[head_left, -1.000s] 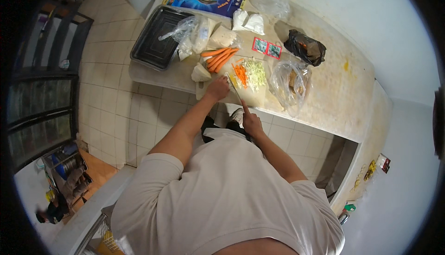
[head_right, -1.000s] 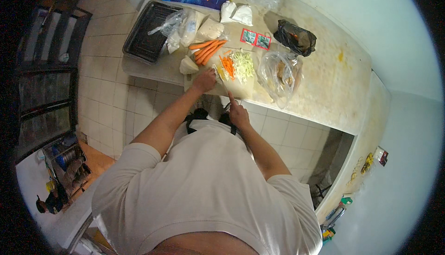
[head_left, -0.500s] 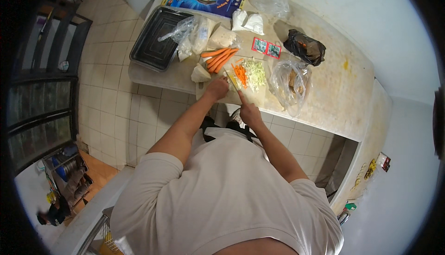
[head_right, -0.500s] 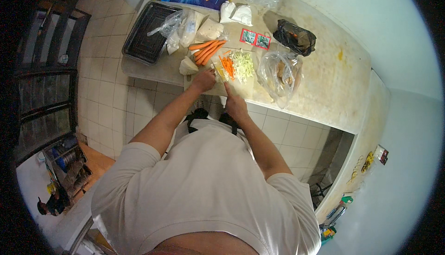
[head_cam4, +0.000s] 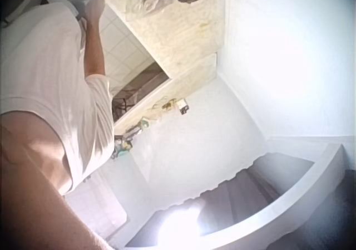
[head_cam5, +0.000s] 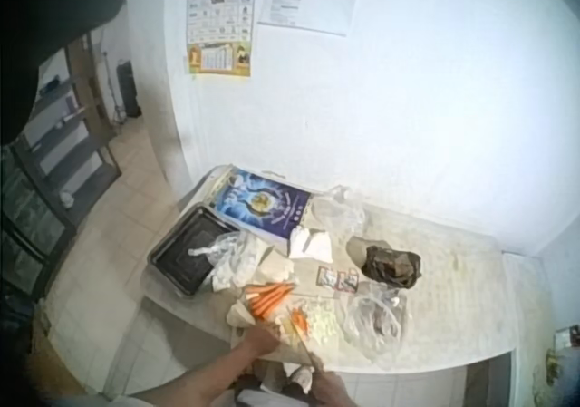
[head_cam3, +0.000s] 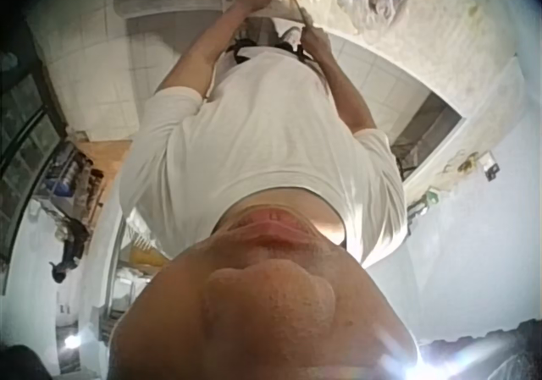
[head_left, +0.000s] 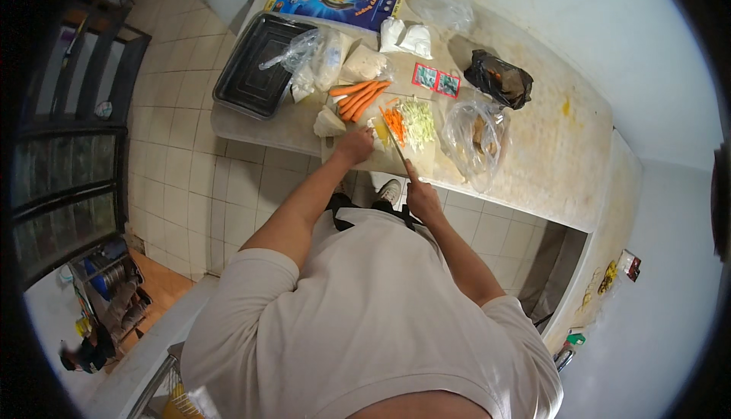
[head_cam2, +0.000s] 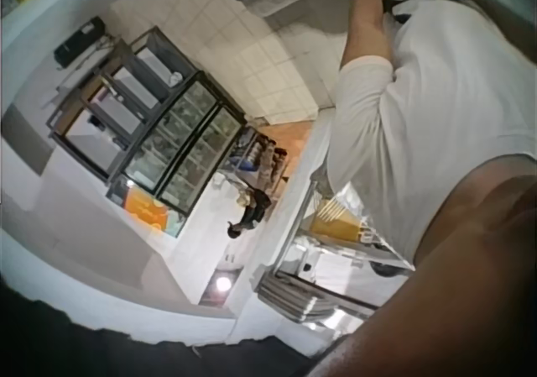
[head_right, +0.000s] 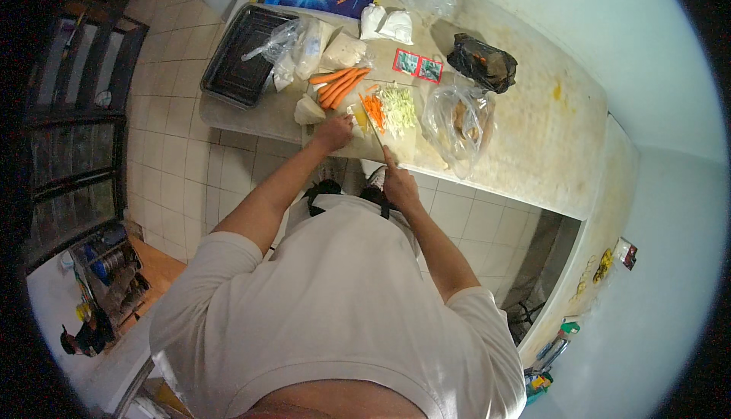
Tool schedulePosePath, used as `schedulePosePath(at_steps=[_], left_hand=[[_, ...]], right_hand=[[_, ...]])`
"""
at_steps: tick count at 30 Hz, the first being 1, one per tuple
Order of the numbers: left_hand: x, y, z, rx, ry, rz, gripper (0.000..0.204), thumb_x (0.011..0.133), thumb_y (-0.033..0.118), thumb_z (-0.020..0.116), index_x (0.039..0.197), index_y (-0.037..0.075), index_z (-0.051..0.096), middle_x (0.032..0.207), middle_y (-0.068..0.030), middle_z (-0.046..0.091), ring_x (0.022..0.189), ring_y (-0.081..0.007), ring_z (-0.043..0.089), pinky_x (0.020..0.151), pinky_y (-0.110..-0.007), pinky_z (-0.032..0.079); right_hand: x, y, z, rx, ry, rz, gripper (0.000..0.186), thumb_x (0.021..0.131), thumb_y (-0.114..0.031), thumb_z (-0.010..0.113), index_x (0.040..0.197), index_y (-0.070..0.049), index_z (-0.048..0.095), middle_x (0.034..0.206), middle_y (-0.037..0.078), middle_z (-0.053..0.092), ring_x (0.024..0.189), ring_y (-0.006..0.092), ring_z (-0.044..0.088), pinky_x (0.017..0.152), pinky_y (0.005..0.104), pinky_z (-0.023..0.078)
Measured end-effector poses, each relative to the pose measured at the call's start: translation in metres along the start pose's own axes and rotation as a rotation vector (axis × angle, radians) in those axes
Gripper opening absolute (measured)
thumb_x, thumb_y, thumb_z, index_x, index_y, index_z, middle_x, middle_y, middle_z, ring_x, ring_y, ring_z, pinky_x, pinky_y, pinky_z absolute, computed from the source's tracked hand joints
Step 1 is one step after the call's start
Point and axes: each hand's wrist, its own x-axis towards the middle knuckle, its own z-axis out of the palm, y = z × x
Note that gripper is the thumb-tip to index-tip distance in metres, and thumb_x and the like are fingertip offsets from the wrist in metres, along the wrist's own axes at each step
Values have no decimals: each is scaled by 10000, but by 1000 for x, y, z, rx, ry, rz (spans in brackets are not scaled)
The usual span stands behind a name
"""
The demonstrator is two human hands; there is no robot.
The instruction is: The person cuts carrots, cabbage, and white onion into small pieces using a knife on a cutting board.
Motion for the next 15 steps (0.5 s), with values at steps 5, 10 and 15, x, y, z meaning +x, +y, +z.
schedulePosePath(at_steps=[5, 10, 15], left_hand=[[-1, 1, 2, 96, 9, 64, 413, 823, 236, 581, 1089, -79, 598, 1244, -196, 569, 1202, -288, 518, 997, -354, 434], [-6, 3, 0, 79, 67, 71, 366, 833, 215, 565, 1050, -76, 608, 1224, -199, 579, 1189, -294, 526, 1002, -356, 428], [-5, 2, 9, 55, 96, 70, 318, 845, 178, 527, 1016, -77, 614, 1221, -208, 576, 1181, -303, 529, 1003, -357, 428]], right_hand=[[3, -3, 16, 90, 57, -78, 698, 879, -100, 489, 1483, -248, 172, 710, 268, 600, 643, 456, 575, 602, 545, 435], [7, -20, 11, 83, 11, -103, 686, 875, -97, 455, 1479, -229, 158, 717, 283, 612, 653, 460, 602, 605, 546, 460], [10, -21, 7, -2, -36, -69, 679, 876, -108, 462, 1474, -241, 170, 735, 283, 618, 656, 467, 601, 618, 561, 461]])
